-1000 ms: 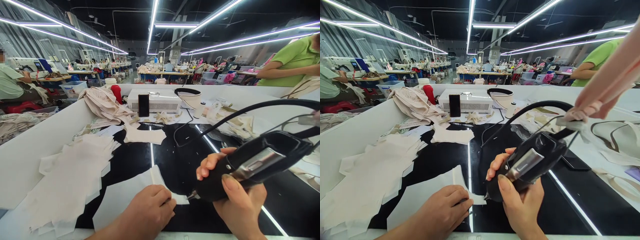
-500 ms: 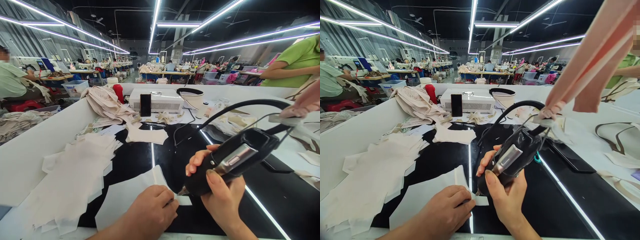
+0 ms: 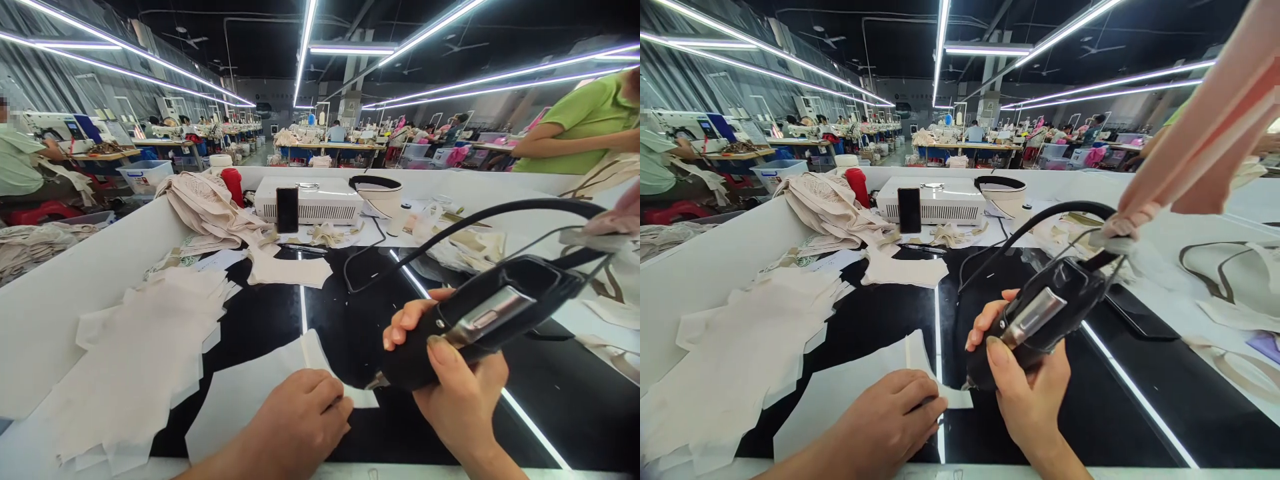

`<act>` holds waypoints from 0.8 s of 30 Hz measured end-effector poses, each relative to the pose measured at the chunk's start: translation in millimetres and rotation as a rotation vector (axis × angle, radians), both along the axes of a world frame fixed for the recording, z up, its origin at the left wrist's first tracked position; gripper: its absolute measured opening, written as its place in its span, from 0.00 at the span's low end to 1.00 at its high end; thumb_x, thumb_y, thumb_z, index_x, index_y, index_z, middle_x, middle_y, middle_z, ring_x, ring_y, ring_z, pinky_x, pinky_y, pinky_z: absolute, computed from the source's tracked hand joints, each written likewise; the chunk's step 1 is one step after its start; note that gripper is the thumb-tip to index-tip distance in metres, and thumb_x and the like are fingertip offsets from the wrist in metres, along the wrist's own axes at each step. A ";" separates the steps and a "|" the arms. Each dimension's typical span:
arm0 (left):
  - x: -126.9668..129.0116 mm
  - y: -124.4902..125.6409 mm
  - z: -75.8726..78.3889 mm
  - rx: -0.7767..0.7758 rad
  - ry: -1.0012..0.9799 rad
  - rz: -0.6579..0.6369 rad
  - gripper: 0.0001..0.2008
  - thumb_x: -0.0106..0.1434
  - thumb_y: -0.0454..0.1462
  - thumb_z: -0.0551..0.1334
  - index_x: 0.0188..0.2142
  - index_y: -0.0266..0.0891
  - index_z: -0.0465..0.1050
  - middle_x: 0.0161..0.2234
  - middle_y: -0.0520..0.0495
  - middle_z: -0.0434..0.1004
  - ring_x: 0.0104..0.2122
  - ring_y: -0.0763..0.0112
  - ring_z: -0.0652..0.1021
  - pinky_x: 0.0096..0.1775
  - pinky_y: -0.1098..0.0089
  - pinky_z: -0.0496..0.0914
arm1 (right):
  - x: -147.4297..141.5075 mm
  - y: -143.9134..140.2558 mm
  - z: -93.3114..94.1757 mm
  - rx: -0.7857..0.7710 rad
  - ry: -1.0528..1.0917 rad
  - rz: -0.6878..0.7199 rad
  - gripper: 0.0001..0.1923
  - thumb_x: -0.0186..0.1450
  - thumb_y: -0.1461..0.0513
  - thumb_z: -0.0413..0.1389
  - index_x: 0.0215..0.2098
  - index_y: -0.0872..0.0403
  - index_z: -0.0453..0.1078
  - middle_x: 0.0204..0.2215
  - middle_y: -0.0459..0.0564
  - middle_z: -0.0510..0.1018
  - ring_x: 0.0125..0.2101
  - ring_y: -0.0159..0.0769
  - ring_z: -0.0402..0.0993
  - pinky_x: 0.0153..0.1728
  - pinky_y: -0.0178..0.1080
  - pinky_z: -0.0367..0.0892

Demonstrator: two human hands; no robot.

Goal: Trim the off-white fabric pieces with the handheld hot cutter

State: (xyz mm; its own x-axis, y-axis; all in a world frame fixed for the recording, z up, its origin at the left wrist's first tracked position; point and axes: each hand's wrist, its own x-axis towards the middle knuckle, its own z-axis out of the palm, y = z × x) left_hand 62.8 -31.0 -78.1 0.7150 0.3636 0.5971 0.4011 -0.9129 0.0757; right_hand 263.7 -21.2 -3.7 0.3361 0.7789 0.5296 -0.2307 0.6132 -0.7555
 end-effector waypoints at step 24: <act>-3.6 1.4 -0.5 -0.044 0.082 -0.002 0.10 0.85 0.33 0.55 0.50 0.34 0.75 0.40 0.45 0.82 0.42 0.62 0.86 0.48 0.63 0.84 | -10.5 -9.7 5.1 0.021 0.001 0.076 0.16 0.71 0.53 0.73 0.54 0.44 0.79 0.34 0.44 0.79 0.29 0.34 0.79 0.29 0.36 0.82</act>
